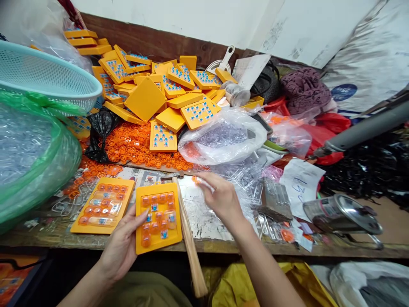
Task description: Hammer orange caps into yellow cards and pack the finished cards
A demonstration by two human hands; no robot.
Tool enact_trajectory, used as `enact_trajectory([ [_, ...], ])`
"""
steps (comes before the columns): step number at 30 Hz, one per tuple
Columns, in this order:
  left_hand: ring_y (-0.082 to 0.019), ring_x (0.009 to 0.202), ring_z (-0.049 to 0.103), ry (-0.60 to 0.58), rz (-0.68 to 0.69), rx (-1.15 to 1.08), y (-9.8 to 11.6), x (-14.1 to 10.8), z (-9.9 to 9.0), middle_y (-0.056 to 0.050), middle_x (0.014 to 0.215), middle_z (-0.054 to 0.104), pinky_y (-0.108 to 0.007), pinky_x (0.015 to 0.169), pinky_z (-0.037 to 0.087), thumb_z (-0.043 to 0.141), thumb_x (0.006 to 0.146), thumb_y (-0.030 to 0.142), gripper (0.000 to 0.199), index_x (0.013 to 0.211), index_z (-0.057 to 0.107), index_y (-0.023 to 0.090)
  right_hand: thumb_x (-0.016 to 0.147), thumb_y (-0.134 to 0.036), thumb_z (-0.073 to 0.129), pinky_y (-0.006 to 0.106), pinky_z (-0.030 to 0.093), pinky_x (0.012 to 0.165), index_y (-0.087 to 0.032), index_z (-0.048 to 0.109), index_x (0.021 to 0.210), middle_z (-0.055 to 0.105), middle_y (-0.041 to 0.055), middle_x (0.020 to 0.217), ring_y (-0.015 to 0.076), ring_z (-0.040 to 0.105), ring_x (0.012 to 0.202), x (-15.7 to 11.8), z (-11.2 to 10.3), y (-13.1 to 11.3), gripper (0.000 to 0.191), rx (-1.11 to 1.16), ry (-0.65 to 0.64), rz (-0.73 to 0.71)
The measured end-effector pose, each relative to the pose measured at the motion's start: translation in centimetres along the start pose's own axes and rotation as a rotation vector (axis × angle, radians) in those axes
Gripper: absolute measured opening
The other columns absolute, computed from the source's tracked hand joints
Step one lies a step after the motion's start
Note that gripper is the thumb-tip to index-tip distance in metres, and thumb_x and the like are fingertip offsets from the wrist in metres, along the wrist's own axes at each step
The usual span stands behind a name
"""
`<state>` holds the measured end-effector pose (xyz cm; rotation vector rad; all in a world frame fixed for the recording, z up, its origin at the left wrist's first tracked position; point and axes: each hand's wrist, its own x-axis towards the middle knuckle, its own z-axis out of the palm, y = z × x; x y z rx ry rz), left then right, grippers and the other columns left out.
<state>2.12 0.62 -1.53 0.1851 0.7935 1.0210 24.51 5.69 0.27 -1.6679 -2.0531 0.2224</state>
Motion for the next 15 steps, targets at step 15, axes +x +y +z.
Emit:
enact_trajectory([
  [15, -0.027, 0.113, 0.060, -0.134, -0.041, -0.004, 0.7, 0.6, -0.8, -0.010, 0.121, 0.065, -0.042, 0.099, 0.047, 0.067, 0.077, 0.014, 0.075, 0.141, 0.030, 0.026, 0.088, -0.011, 0.047, 0.031, 0.047, 0.065, -0.013, 0.067, 0.104, 0.074, 0.0115, 0.088, 0.0197, 0.066, 0.074, 1.2, 0.1, 2.1, 0.026, -0.290, 0.192, -0.295],
])
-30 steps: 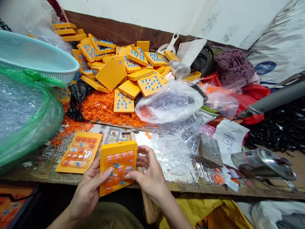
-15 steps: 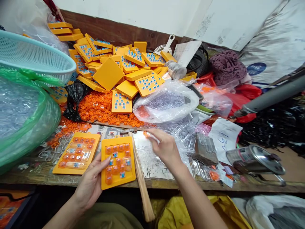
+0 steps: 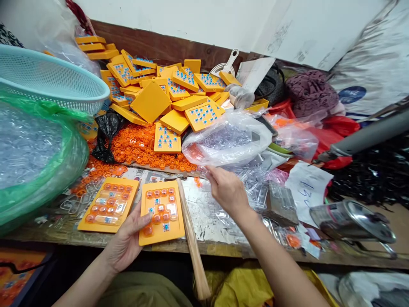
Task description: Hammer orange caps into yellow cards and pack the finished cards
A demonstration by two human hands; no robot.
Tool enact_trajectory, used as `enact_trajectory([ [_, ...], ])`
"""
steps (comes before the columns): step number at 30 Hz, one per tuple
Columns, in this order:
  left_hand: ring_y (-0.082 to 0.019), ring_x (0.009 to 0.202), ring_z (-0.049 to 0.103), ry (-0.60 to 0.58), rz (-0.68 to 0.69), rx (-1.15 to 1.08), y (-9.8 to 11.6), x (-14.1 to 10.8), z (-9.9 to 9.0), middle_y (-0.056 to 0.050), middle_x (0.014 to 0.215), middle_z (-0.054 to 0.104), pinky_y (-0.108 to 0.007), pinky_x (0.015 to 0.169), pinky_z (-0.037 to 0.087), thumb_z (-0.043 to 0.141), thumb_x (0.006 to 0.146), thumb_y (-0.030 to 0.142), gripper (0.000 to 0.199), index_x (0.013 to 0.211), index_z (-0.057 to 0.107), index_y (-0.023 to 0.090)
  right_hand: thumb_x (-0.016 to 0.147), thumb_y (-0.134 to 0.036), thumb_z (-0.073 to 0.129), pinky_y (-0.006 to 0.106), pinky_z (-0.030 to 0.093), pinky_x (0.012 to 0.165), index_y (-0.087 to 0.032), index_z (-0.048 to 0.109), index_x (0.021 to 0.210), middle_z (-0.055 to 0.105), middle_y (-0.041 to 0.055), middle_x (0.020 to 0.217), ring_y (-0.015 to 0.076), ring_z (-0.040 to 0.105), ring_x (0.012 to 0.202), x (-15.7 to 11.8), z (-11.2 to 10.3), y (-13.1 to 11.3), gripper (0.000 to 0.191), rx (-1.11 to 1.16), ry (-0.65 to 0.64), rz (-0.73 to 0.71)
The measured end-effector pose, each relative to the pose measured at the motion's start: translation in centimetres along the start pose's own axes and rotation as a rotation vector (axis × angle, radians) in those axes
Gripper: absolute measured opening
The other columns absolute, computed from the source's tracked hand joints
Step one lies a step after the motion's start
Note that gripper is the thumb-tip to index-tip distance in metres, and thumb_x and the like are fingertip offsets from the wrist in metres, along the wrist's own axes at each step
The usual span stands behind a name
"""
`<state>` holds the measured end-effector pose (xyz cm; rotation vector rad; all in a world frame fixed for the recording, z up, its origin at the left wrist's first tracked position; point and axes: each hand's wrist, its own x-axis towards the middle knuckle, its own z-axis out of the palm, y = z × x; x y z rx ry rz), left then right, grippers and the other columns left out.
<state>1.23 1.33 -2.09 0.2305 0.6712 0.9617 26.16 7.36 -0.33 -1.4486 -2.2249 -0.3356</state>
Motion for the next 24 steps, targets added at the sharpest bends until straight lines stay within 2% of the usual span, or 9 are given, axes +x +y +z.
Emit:
enact_trajectory([
  [3, -0.029, 0.118, 0.056, -0.113, 0.020, 0.032, -0.1, 0.0, -0.3, -0.012, 0.123, 0.063, -0.043, 0.102, 0.044, 0.072, 0.071, 0.012, 0.088, 0.143, 0.024, 0.026, 0.090, -0.013, 0.047, 0.027, 0.048, 0.065, -0.017, 0.066, 0.100, 0.073, 0.0055, 0.081, 0.0152, 0.065, 0.073, -1.9, -1.1, -4.1, 0.022, 0.102, 0.067, -0.141],
  [7, -0.031, 0.117, 0.056, -0.186, 0.032, 0.100, -0.3, 0.2, -0.6, -0.013, 0.125, 0.061, -0.045, 0.102, 0.042, 0.079, 0.059, 0.007, 0.104, 0.144, 0.022, 0.027, 0.091, -0.010, 0.042, 0.033, 0.047, 0.067, -0.011, 0.066, 0.102, 0.072, 0.0075, 0.078, 0.0192, 0.063, 0.075, -4.0, -1.7, -8.5, 0.026, 0.110, 0.126, -0.372],
  [10, -0.030, 0.112, 0.059, -0.153, 0.036, 0.154, -0.4, 0.2, -0.5, -0.012, 0.122, 0.063, -0.043, 0.098, 0.045, 0.081, 0.056, 0.004, 0.109, 0.144, 0.021, 0.028, 0.094, -0.012, 0.036, 0.033, 0.046, 0.072, -0.014, 0.066, 0.106, 0.072, 0.0059, 0.083, 0.0183, 0.063, 0.077, -4.4, -1.5, -9.4, 0.032, 0.097, 0.106, -0.410],
  [14, -0.025, 0.105, 0.063, -0.063, 0.075, 0.157, -0.6, 0.0, -0.1, -0.012, 0.118, 0.065, -0.037, 0.094, 0.049, 0.078, 0.060, 0.005, 0.103, 0.143, 0.021, 0.027, 0.094, -0.014, 0.037, 0.034, 0.048, 0.074, -0.021, 0.062, 0.118, 0.072, 0.0062, 0.090, 0.0194, 0.063, 0.082, -4.4, -1.3, -9.1, 0.035, 0.148, 0.020, -0.389],
  [16, -0.025, 0.104, 0.063, -0.029, 0.093, 0.145, -0.7, 0.0, 0.1, -0.012, 0.117, 0.065, -0.037, 0.093, 0.049, 0.078, 0.061, 0.006, 0.102, 0.143, 0.021, 0.026, 0.092, -0.012, 0.041, 0.035, 0.048, 0.075, -0.024, 0.059, 0.124, 0.070, 0.0072, 0.093, 0.0205, 0.062, 0.086, -4.8, -1.2, -9.1, 0.039, 0.233, 0.011, -0.286],
  [17, -0.025, 0.104, 0.064, -0.011, 0.100, 0.140, -0.8, 0.0, 0.1, -0.012, 0.118, 0.065, -0.037, 0.093, 0.049, 0.078, 0.061, 0.006, 0.102, 0.143, 0.021, 0.026, 0.091, -0.010, 0.041, 0.036, 0.049, 0.076, -0.027, 0.057, 0.127, 0.068, 0.0073, 0.096, 0.0204, 0.061, 0.089, -5.1, -1.1, -9.3, 0.042, 0.312, 0.014, -0.189],
  [19, -0.026, 0.104, 0.063, 0.023, 0.118, 0.135, -0.9, 0.0, 0.2, -0.012, 0.119, 0.064, -0.039, 0.094, 0.049, 0.078, 0.060, 0.007, 0.104, 0.143, 0.021, 0.027, 0.091, -0.010, 0.042, 0.035, 0.050, 0.080, -0.033, 0.053, 0.130, 0.062, 0.0069, 0.104, 0.0192, 0.059, 0.095, -5.9, -0.9, -9.7, 0.046, 0.534, 0.012, 0.097],
  [22, -0.029, 0.108, 0.061, 0.047, 0.152, 0.161, -1.1, 0.1, 0.3, -0.012, 0.122, 0.062, -0.040, 0.093, 0.050, 0.079, 0.059, 0.008, 0.104, 0.143, 0.020, 0.027, 0.091, -0.029, 0.050, 0.035, 0.050, 0.087, -0.034, 0.045, 0.135, 0.053, 0.0080, 0.124, 0.0200, 0.058, 0.105, -6.6, -0.5, -10.5, 0.044, 0.902, -0.059, 0.567],
  [24, -0.029, 0.110, 0.060, 0.049, 0.176, 0.209, -1.2, 0.1, 0.4, -0.012, 0.124, 0.060, -0.039, 0.092, 0.051, 0.079, 0.059, 0.009, 0.103, 0.142, 0.021, 0.026, 0.084, -0.042, 0.059, 0.039, 0.049, 0.091, -0.029, 0.040, 0.138, 0.049, 0.0108, 0.133, 0.0231, 0.057, 0.109, -6.4, -0.1, -10.9, 0.058, 1.064, -0.123, 0.759],
])
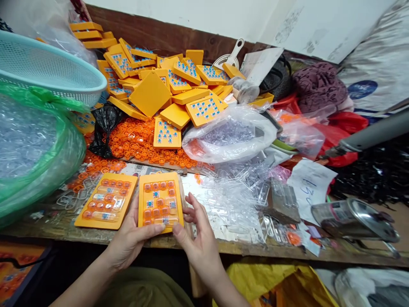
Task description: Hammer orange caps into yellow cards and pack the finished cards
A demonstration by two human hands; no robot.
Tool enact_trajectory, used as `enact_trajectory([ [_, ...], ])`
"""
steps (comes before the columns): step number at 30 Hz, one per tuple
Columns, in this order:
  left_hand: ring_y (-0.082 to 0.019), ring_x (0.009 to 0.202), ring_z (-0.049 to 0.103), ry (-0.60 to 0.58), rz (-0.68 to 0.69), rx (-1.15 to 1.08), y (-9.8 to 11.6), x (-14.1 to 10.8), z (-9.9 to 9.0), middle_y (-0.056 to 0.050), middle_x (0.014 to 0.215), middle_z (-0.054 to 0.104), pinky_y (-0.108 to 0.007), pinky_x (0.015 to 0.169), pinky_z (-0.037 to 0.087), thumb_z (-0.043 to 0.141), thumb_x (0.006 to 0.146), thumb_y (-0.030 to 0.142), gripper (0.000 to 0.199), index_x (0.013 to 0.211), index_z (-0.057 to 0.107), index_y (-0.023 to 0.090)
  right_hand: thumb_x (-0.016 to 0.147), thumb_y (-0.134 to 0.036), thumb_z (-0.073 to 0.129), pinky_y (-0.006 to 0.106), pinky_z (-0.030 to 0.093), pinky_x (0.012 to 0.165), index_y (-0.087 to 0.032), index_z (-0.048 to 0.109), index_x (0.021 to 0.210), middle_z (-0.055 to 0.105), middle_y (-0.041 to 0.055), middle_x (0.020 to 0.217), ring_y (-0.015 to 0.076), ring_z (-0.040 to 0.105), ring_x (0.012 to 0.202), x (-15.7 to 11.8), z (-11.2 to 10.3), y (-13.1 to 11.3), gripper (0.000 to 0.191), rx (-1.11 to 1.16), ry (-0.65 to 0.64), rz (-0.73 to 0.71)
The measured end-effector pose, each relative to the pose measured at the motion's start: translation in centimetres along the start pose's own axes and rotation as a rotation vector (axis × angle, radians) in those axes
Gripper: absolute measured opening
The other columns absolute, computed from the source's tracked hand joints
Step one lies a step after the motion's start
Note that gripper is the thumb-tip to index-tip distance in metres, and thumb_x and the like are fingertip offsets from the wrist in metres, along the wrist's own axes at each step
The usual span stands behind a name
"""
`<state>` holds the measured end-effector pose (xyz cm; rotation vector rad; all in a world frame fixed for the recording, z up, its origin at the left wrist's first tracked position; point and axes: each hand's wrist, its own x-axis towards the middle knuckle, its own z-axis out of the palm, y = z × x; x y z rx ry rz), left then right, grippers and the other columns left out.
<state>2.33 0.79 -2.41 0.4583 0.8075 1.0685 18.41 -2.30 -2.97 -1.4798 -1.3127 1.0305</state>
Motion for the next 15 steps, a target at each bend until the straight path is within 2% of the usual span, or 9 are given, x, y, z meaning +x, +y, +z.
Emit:
enact_trajectory([
  [2, -0.029, 0.110, 0.060, -0.002, 0.023, 0.047, -0.1, -0.1, 0.1, -0.012, 0.126, 0.059, -0.038, 0.091, 0.051, 0.079, 0.060, 0.011, 0.103, 0.142, 0.020, 0.026, 0.079, -0.045, 0.065, 0.042, 0.045, 0.097, -0.024, 0.039, 0.139, 0.050, 0.0128, 0.134, 0.0252, 0.056, 0.112, 0.5, 0.5, -0.1, 0.069, 0.064, -0.065, 0.079],
  [4, -0.029, 0.110, 0.061, -0.003, 0.045, 0.060, -0.3, -0.2, 0.1, -0.013, 0.127, 0.058, -0.040, 0.091, 0.051, 0.079, 0.061, 0.013, 0.104, 0.143, 0.017, 0.027, 0.078, -0.043, 0.066, 0.043, 0.041, 0.102, -0.024, 0.039, 0.139, 0.049, 0.0120, 0.137, 0.0250, 0.054, 0.117, 1.2, 0.8, -0.5, 0.070, 0.117, -0.138, 0.091],
  [8, -0.031, 0.109, 0.061, 0.011, 0.088, 0.036, -0.6, -0.5, 0.0, -0.013, 0.126, 0.059, -0.042, 0.092, 0.051, 0.081, 0.059, 0.015, 0.105, 0.143, 0.019, 0.027, 0.072, -0.038, 0.073, 0.039, 0.039, 0.105, -0.031, 0.027, 0.144, 0.042, 0.0069, 0.145, 0.0231, 0.045, 0.129, 1.9, 0.9, -1.5, 0.086, 0.377, -0.268, 0.194],
  [10, -0.031, 0.107, 0.062, 0.008, 0.095, 0.027, -0.7, -0.7, 0.0, -0.012, 0.124, 0.060, -0.043, 0.092, 0.051, 0.081, 0.059, 0.016, 0.103, 0.142, 0.020, 0.027, 0.069, -0.036, 0.078, 0.039, 0.038, 0.106, -0.033, 0.026, 0.144, 0.041, 0.0046, 0.146, 0.0223, 0.041, 0.132, 2.0, 0.7, -1.9, 0.091, 0.462, -0.307, 0.234],
  [13, -0.031, 0.106, 0.063, -0.015, 0.084, 0.002, -0.7, -0.8, -0.1, -0.012, 0.122, 0.062, -0.044, 0.092, 0.051, 0.081, 0.061, 0.016, 0.103, 0.143, 0.019, 0.027, 0.073, -0.036, 0.075, 0.038, 0.032, 0.109, -0.036, 0.035, 0.141, 0.037, 0.0009, 0.149, 0.0201, 0.035, 0.136, 2.0, 0.2, -2.1, 0.079, 0.487, -0.338, 0.229],
  [15, -0.031, 0.106, 0.062, -0.017, 0.081, -0.010, -0.7, -0.8, -0.2, -0.012, 0.122, 0.062, -0.044, 0.092, 0.050, 0.081, 0.060, 0.015, 0.105, 0.143, 0.019, 0.028, 0.079, -0.039, 0.069, 0.039, 0.033, 0.109, -0.035, 0.038, 0.139, 0.040, 0.0016, 0.147, 0.0195, 0.038, 0.134, 2.0, -0.2, -1.8, 0.068, 0.483, -0.356, 0.250],
])
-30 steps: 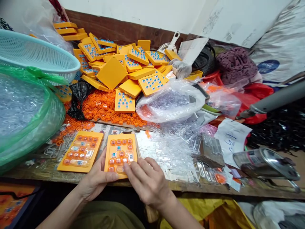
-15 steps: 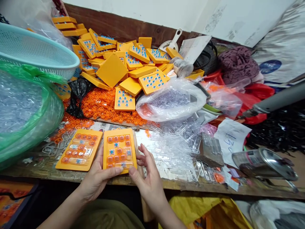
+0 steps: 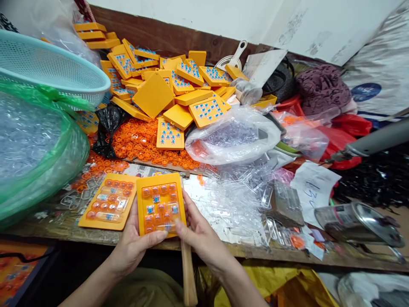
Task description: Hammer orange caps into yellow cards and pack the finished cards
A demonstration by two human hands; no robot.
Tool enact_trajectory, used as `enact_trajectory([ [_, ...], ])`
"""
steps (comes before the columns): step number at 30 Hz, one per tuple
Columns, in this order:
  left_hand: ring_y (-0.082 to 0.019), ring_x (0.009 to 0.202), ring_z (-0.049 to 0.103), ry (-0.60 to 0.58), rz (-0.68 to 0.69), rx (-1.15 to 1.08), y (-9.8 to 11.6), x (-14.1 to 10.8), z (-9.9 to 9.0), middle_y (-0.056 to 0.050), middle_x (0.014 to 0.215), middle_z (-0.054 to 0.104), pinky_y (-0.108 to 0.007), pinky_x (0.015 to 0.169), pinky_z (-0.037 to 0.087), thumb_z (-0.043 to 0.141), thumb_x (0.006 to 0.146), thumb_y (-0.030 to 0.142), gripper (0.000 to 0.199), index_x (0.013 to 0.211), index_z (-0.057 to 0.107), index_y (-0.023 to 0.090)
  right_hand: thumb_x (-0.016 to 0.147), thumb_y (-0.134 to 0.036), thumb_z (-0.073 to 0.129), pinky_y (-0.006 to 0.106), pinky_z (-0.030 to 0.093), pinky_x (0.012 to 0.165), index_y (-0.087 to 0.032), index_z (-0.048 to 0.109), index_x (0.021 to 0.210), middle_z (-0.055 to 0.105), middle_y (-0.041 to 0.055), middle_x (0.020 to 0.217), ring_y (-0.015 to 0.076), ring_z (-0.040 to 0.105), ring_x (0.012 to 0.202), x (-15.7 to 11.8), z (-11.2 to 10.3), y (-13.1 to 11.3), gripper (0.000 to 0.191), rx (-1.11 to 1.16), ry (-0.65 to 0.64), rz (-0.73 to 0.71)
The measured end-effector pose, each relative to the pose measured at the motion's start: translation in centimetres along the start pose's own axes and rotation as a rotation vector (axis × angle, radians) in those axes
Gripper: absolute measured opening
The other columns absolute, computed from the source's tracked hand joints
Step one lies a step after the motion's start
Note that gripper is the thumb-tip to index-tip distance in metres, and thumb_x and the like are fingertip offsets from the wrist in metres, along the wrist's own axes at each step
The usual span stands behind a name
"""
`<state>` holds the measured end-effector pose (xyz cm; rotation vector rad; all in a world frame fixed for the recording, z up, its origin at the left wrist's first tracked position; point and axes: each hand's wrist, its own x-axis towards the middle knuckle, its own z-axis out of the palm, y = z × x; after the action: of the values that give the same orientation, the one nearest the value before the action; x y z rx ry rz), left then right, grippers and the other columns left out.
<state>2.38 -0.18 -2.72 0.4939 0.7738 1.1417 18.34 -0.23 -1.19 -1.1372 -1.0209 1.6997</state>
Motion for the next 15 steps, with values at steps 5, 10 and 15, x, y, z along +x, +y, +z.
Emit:
enact_trajectory([
  [5, -0.032, 0.106, 0.062, -0.001, -0.005, 0.008, 0.0, 0.2, -0.2, -0.012, 0.122, 0.062, -0.045, 0.092, 0.051, 0.081, 0.058, 0.015, 0.107, 0.144, 0.019, 0.028, 0.078, -0.046, 0.068, 0.042, 0.044, 0.100, -0.030, 0.038, 0.141, 0.061, 0.0076, 0.125, 0.0215, 0.060, 0.111, 0.0, -0.6, 0.8, 0.072, -0.110, 0.074, -0.022],
  [10, -0.031, 0.107, 0.062, -0.038, -0.005, -0.002, -0.1, 0.2, -0.3, -0.013, 0.123, 0.061, -0.044, 0.092, 0.050, 0.080, 0.060, 0.015, 0.110, 0.146, 0.012, 0.028, 0.082, -0.050, 0.061, 0.042, 0.040, 0.104, -0.028, 0.041, 0.140, 0.053, 0.0080, 0.137, 0.0239, 0.054, 0.120, -0.2, -0.2, 1.8, 0.065, -0.277, 0.179, -0.134],
  [15, -0.032, 0.105, 0.063, -0.003, 0.006, 0.006, -0.3, 0.2, -0.2, -0.012, 0.122, 0.062, -0.044, 0.091, 0.051, 0.081, 0.059, 0.016, 0.110, 0.146, 0.014, 0.029, 0.085, -0.042, 0.058, 0.042, 0.038, 0.106, -0.025, 0.039, 0.141, 0.044, 0.0079, 0.144, 0.0253, 0.048, 0.127, -0.2, 0.1, 2.4, 0.061, -0.360, 0.212, -0.171],
])
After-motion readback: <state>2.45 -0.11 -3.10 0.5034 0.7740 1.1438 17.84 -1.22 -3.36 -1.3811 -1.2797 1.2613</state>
